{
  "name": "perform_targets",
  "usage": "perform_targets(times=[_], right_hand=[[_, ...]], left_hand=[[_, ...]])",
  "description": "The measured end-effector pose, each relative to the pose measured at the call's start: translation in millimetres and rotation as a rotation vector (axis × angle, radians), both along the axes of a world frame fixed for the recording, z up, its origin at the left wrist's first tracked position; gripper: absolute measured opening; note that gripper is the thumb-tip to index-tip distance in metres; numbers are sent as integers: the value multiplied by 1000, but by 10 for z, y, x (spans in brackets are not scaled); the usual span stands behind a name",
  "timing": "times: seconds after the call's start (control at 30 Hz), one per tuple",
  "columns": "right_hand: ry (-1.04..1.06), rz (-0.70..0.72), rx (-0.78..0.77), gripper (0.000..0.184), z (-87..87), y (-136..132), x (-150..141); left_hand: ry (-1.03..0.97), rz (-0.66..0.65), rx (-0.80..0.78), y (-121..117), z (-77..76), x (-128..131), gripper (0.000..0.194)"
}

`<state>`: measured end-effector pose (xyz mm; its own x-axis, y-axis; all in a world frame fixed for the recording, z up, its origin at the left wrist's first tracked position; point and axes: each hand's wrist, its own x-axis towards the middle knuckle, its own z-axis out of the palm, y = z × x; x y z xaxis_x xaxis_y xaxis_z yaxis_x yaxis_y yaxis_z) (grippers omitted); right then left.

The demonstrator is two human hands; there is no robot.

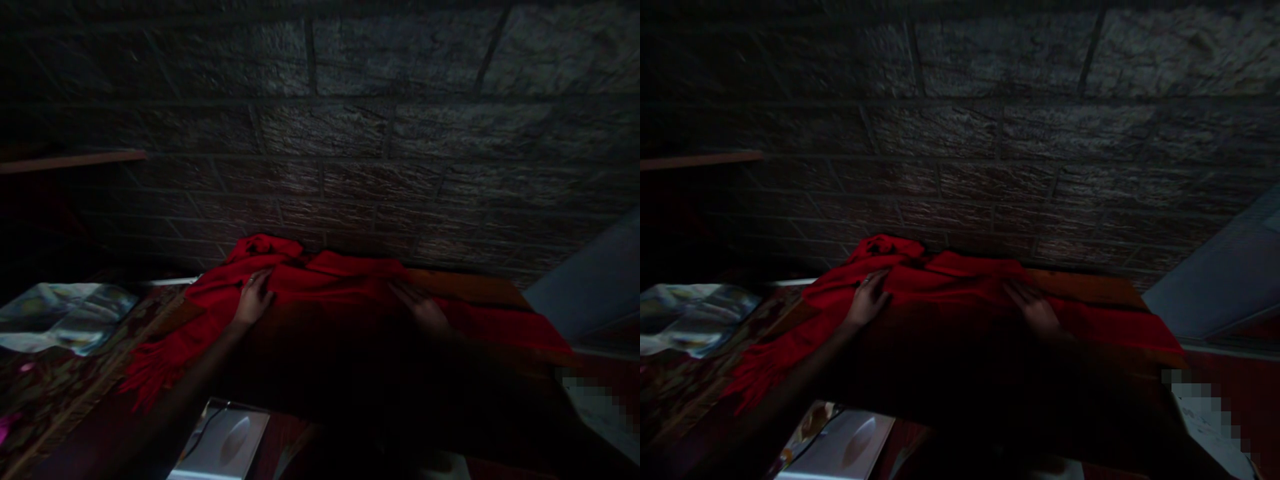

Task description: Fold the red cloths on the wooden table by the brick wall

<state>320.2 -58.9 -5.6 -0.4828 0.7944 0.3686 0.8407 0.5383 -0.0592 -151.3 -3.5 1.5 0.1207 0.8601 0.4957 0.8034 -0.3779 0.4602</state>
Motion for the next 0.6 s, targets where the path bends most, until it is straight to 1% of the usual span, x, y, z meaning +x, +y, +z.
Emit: perform_targets(times=[0.1,0.2,0.27,0.3,0.4,0.43,0.47,0.5,0.6], right_hand=[[-73,29,-3,76,-119,-39,46],[-79,13,48,78,-197,-60,103],[-77,-9,70,81,-224,-61,151],[-78,-27,74,84,-233,-63,179],[-79,-85,62,91,-245,-89,282],[-81,-99,51,92,-244,-102,317],[-84,-107,35,92,-242,-116,349],[-88,-113,20,92,-241,-128,376],[-102,-120,-4,92,-253,-143,415]], left_hand=[[-5,24,-73,48,29,64,67],[-132,96,-146,60,79,150,63],[-319,131,-161,48,111,207,54],[-457,135,-161,38,127,233,48],[-977,141,-226,5,188,287,35],[-1107,152,-265,-1,213,294,33],[-1192,165,-301,-4,239,293,32],[-1233,176,-328,-4,264,285,32],[-1215,203,-371,10,308,221,34]])
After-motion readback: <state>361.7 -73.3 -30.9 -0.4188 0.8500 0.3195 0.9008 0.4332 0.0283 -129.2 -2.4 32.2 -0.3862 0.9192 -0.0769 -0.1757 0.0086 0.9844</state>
